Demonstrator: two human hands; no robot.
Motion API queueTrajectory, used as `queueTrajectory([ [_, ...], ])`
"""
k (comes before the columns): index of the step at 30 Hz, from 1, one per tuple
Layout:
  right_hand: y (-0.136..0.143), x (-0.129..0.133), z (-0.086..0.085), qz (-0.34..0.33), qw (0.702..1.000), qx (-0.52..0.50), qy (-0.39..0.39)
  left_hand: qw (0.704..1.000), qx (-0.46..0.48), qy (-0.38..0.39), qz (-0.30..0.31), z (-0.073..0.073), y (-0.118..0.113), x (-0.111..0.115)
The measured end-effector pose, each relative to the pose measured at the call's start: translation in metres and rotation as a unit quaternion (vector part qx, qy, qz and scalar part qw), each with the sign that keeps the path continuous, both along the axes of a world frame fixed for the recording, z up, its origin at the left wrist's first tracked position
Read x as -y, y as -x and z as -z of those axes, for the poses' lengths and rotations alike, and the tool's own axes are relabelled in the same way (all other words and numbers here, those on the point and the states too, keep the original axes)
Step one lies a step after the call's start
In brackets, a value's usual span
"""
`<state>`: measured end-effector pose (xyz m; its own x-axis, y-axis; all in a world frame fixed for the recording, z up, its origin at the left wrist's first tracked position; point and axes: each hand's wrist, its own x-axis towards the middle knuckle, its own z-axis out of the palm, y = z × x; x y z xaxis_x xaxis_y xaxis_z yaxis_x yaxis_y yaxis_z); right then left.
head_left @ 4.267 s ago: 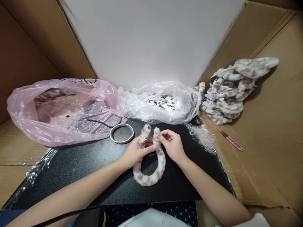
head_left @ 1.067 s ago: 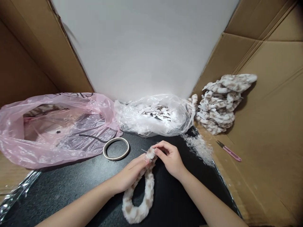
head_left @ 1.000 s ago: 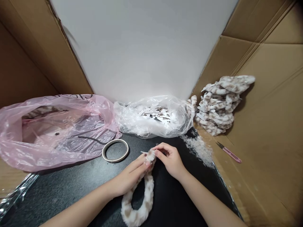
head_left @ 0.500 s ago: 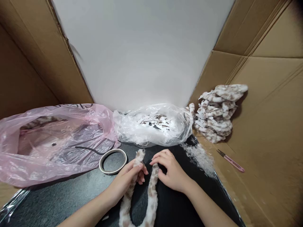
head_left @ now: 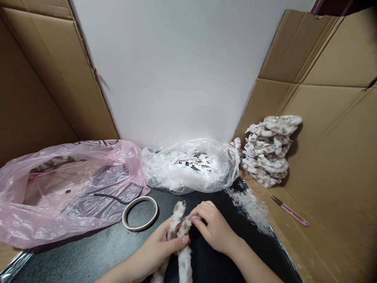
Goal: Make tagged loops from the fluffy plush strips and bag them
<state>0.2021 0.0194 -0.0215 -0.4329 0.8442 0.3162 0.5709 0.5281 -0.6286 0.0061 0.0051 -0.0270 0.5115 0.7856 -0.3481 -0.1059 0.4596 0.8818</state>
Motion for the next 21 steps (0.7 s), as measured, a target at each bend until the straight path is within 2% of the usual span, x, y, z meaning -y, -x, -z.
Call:
queueTrajectory([
  [4, -0.007, -0.007, 0.001, 0.059, 0.997, -0.049, 0.016, 0.999, 0.014, 0.048, 0.009, 0.0, -0.002, -0.001],
  [8, -0.019, -0.015, 0.0, 0.094, 0.993, -0.063, 0.018, 0.999, 0.008, 0.05, -0.006, 0.001, -0.001, -0.003],
  [13, -0.028, -0.021, 0.001, 0.138, 0.989, -0.054, -0.002, 0.998, 0.019, 0.061, 0.006, 0.006, 0.0, -0.003],
  [18, -0.021, -0.017, 0.003, 0.106, 0.994, 0.009, 0.018, 0.993, 0.01, 0.12, -0.019, -0.001, -0.004, -0.001],
  [21, -0.017, -0.014, 0.003, 0.09, 0.996, 0.026, 0.005, 0.987, -0.012, 0.155, -0.046, -0.007, -0.005, 0.0],
])
